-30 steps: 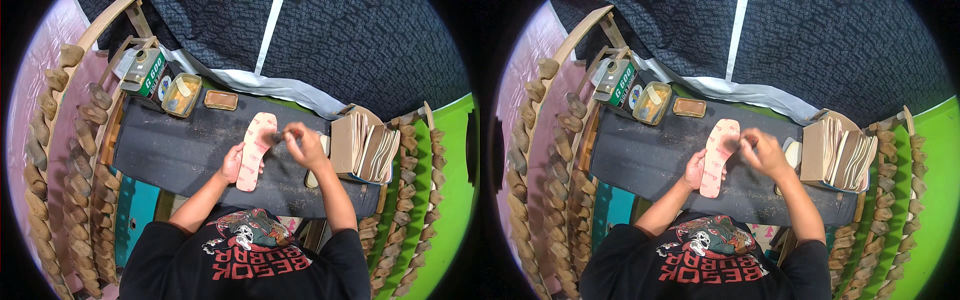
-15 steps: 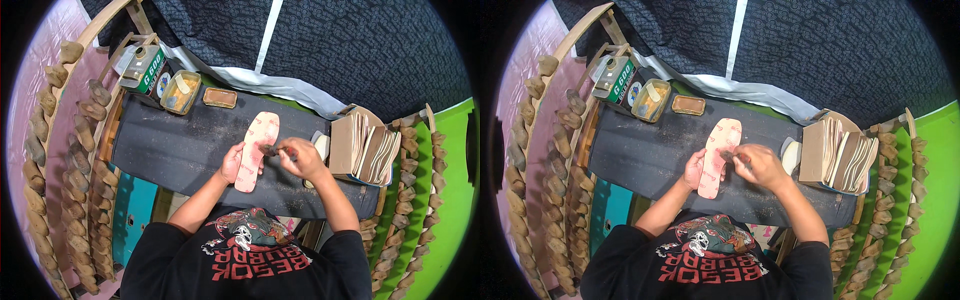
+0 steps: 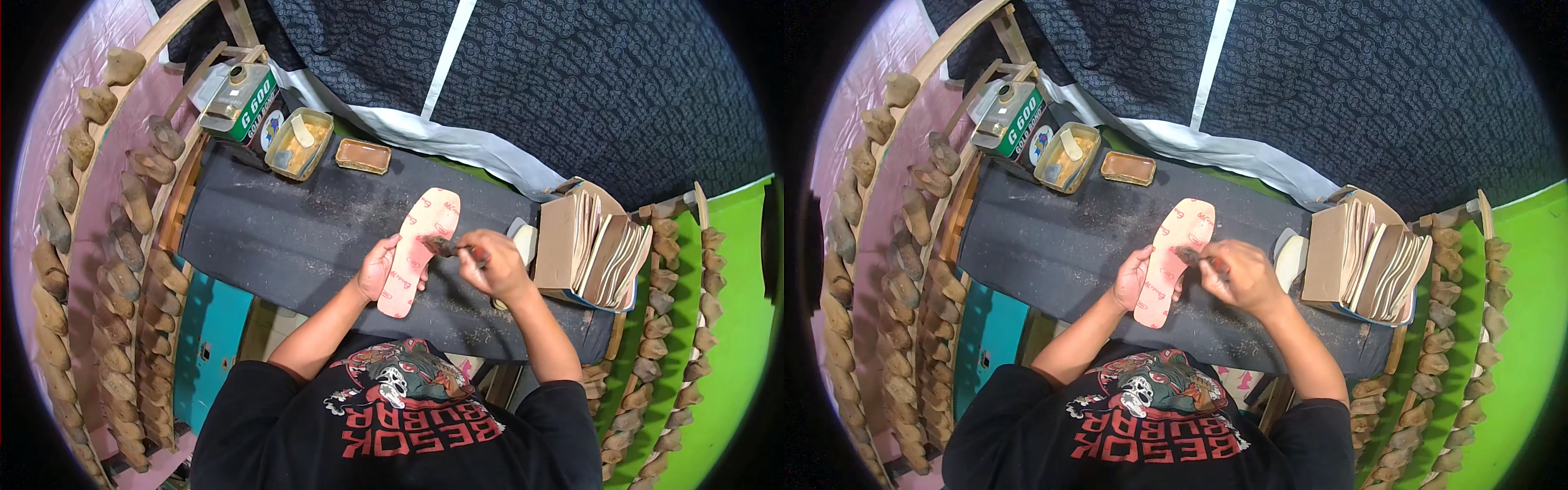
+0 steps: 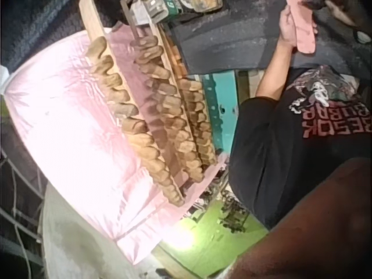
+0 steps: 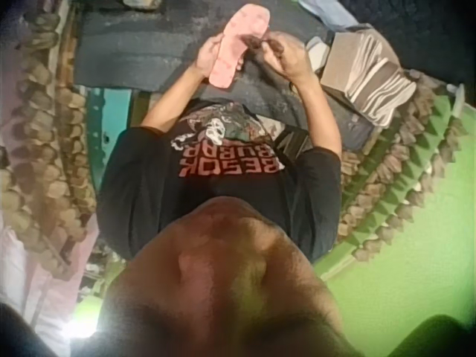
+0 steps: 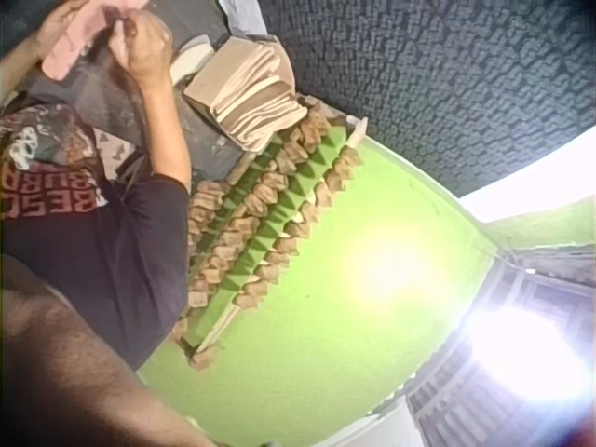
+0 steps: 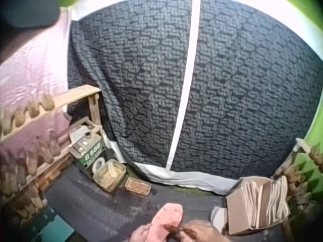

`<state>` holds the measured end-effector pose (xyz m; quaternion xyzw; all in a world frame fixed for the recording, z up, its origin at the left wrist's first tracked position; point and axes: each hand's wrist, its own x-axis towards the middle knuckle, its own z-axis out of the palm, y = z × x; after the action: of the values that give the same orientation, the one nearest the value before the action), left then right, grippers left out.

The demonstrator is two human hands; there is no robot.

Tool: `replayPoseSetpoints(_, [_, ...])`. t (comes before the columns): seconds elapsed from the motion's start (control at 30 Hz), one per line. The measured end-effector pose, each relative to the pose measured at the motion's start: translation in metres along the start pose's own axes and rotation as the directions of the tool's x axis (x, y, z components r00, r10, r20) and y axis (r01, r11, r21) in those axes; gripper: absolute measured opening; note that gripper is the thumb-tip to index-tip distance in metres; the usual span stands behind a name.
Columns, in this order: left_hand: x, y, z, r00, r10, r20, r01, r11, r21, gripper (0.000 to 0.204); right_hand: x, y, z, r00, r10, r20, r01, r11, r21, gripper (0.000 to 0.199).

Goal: Applying adhesive to shoe insoles and soles using a manual brush.

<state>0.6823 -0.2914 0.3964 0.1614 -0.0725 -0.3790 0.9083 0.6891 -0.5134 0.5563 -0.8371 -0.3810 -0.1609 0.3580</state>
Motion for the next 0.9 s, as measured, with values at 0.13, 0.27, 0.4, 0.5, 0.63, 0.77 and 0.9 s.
replayPoseSetpoints(0.13, [-0.001, 0.0, 0.006, 0.999, -0.046, 0.001, 0.046, 0.996, -0.076, 0.063, 0.01, 0.017, -0.013, 0.968, 0.17, -0.183, -0.189, 0.977, -0.094, 0.016])
replayPoseSetpoints(0.27, [-0.003, -0.002, 0.006, 0.999, -0.029, -0.016, 0.027, 0.996, -0.081, 0.064, 0.015, 0.018, -0.018, 0.955, 0.189, -0.23, -0.222, 0.966, -0.13, 0.013])
replayPoseSetpoints(0.4, [-0.003, 0.005, 0.006, 1.0, -0.016, 0.02, 0.018, 0.997, -0.07, 0.062, -0.001, 0.004, -0.011, 0.984, 0.172, -0.057, -0.171, 0.985, 0.016, 0.012])
replayPoseSetpoints(0.5, [-0.004, 0.006, 0.011, 1.0, -0.002, 0.02, 0.004, 0.996, -0.093, 0.062, 0.002, 0.009, -0.016, 0.962, 0.259, -0.085, -0.257, 0.966, 0.033, 0.011])
replayPoseSetpoints(0.63, [-0.005, 0.003, 0.012, 1.0, -0.022, 0.018, 0.024, 0.996, -0.091, 0.062, 0.018, 0.021, -0.02, 0.93, 0.226, -0.29, -0.26, 0.962, -0.082, 0.011])
replayPoseSetpoints(0.77, [-0.004, 0.0, 0.008, 1.0, -0.003, 0.012, 0.003, 0.998, -0.058, 0.062, 0.013, 0.01, -0.011, 0.985, 0.057, -0.162, -0.085, 0.981, -0.177, 0.015])
replayPoseSetpoints(0.9, [-0.004, 0.0, 0.006, 0.999, 0.004, 0.044, 0.0, 0.997, -0.083, 0.062, 0.005, -0.002, -0.004, 0.995, 0.092, -0.028, -0.092, 0.996, 0.008, 0.015])
